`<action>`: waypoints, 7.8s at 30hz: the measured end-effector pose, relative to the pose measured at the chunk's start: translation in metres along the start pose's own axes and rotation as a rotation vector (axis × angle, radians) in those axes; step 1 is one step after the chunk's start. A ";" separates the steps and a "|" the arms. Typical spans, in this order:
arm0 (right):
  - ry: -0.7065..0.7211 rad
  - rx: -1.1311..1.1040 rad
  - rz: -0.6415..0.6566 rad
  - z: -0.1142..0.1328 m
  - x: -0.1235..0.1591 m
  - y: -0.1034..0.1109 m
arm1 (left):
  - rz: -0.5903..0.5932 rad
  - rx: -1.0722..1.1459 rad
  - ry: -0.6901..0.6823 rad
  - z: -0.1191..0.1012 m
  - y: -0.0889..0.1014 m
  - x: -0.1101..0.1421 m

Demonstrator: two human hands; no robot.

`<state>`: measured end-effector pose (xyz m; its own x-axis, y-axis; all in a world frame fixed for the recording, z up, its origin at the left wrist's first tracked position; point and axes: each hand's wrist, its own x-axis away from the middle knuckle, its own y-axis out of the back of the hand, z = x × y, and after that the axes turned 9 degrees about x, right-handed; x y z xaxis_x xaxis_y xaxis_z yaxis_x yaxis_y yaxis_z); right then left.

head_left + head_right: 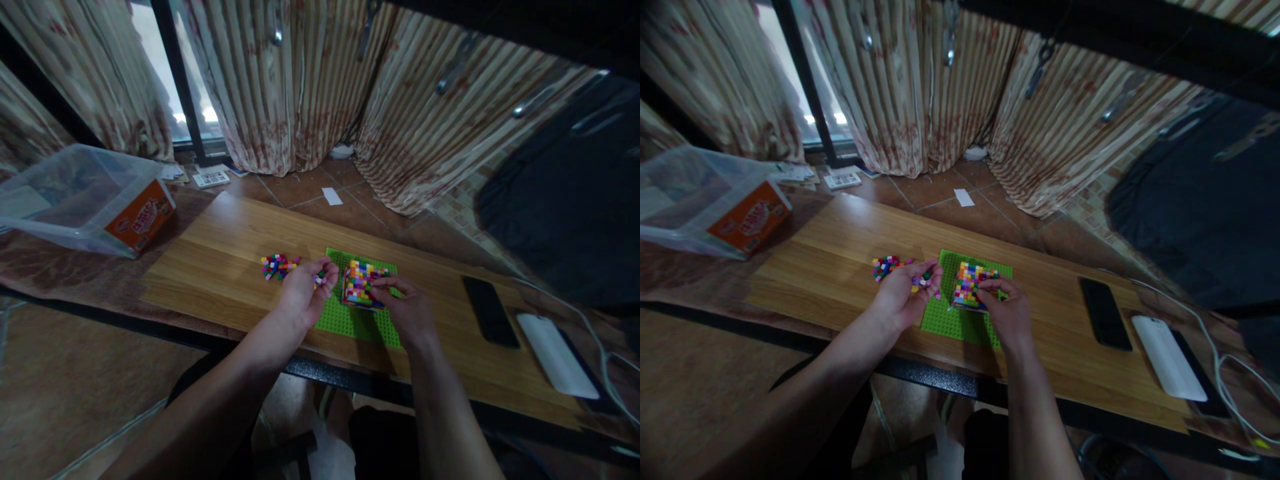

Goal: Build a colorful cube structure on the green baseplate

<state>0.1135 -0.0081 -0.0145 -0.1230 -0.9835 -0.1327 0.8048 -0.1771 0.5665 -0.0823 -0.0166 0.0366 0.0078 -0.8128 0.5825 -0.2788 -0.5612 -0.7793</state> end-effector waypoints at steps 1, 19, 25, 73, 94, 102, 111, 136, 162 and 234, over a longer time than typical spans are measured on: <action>-0.026 -0.032 0.011 0.001 0.000 -0.001 | 0.005 -0.003 0.000 0.000 0.000 0.000; -0.186 -0.243 0.012 0.009 0.000 -0.003 | 0.058 -0.030 0.049 0.000 -0.001 0.002; 0.156 -0.042 -0.233 0.031 0.006 0.004 | 0.172 -0.028 0.115 0.001 -0.003 0.010; 0.472 0.121 0.122 0.052 0.024 -0.012 | 0.176 -0.074 0.150 0.004 -0.004 0.011; 0.375 0.365 -0.013 0.030 0.012 -0.005 | 0.070 -0.167 0.023 0.005 0.001 0.006; 0.290 0.305 -0.081 0.028 0.012 -0.010 | 0.090 -0.183 0.044 0.005 0.001 0.007; 0.219 0.230 -0.111 0.033 0.012 -0.012 | 0.099 -0.181 0.050 0.004 0.001 0.007; 0.237 0.088 -0.156 0.041 0.016 0.000 | 0.259 -0.398 0.117 0.011 0.008 0.010; 0.284 0.112 -0.112 0.041 0.015 0.006 | 0.007 -0.278 0.023 0.004 0.003 0.004; 0.300 0.599 0.538 0.043 0.051 -0.015 | 0.058 -0.287 0.040 -0.001 0.002 0.005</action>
<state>0.0701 -0.0572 0.0049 0.4143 -0.9028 0.1153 0.2570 0.2376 0.9368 -0.0835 -0.0215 0.0384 -0.0520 -0.8324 0.5518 -0.5379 -0.4422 -0.7177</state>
